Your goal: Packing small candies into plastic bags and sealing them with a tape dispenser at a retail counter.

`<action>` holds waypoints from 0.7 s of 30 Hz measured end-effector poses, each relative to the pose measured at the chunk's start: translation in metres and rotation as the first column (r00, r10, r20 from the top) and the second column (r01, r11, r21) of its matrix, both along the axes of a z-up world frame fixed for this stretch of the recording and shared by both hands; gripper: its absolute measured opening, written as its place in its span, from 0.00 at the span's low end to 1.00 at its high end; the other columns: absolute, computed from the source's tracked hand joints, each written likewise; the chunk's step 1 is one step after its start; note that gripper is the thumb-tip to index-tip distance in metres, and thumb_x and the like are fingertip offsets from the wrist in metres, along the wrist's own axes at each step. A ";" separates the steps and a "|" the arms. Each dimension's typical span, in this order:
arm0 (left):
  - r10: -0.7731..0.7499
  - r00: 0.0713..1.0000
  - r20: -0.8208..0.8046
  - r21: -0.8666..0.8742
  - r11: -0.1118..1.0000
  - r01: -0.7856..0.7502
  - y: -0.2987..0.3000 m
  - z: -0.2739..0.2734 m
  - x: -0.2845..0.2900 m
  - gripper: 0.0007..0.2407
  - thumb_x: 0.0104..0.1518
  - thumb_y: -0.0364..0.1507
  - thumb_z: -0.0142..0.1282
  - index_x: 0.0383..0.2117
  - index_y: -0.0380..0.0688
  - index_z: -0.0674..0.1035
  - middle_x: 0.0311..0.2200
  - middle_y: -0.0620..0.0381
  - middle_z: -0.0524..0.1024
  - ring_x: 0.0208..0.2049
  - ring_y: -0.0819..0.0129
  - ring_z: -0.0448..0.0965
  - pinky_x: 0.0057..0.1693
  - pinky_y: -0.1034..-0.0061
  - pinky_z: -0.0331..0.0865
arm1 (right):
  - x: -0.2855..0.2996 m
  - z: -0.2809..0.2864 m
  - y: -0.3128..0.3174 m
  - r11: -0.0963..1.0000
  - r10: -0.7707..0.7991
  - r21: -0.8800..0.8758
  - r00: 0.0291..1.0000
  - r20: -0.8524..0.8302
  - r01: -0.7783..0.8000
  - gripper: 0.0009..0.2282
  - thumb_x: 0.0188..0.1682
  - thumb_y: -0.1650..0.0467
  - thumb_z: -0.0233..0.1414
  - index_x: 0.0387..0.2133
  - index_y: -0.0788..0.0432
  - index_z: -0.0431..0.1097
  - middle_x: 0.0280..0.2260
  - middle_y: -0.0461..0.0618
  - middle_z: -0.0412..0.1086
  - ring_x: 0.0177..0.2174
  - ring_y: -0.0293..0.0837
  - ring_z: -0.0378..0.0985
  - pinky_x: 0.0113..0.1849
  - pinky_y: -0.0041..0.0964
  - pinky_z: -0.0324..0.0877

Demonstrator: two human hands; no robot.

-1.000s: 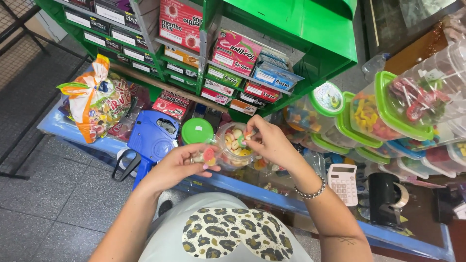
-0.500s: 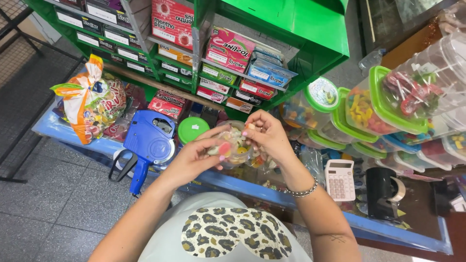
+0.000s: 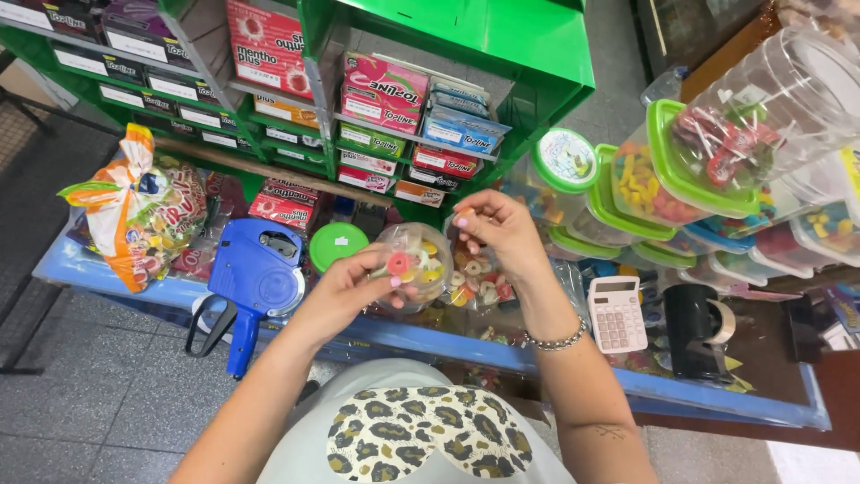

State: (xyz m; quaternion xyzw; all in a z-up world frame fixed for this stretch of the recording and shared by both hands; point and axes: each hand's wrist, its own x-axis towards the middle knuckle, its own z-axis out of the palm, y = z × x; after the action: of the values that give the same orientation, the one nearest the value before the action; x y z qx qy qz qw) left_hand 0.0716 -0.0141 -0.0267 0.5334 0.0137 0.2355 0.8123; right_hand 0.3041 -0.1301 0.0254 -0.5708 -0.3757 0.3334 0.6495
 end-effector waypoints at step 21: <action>0.006 0.992 -0.128 0.061 0.998 0.002 0.007 0.007 0.015 0.20 0.54 0.12 0.54 0.55 0.27 0.73 0.48 0.35 0.77 0.41 0.63 0.81 0.43 0.69 0.85 | -0.070 0.101 -0.015 0.997 0.044 -0.016 0.353 0.935 -0.081 0.02 0.48 0.72 0.60 0.33 0.54 0.76 0.26 0.43 0.73 0.29 0.43 0.75 0.33 0.35 0.72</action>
State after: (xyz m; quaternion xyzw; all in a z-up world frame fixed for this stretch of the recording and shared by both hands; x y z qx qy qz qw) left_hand 0.0869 -0.0069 -0.0198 0.5719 0.0591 0.2021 0.7929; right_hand 0.2340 -0.1452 0.1266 -0.6336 -0.7049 -0.0312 0.3175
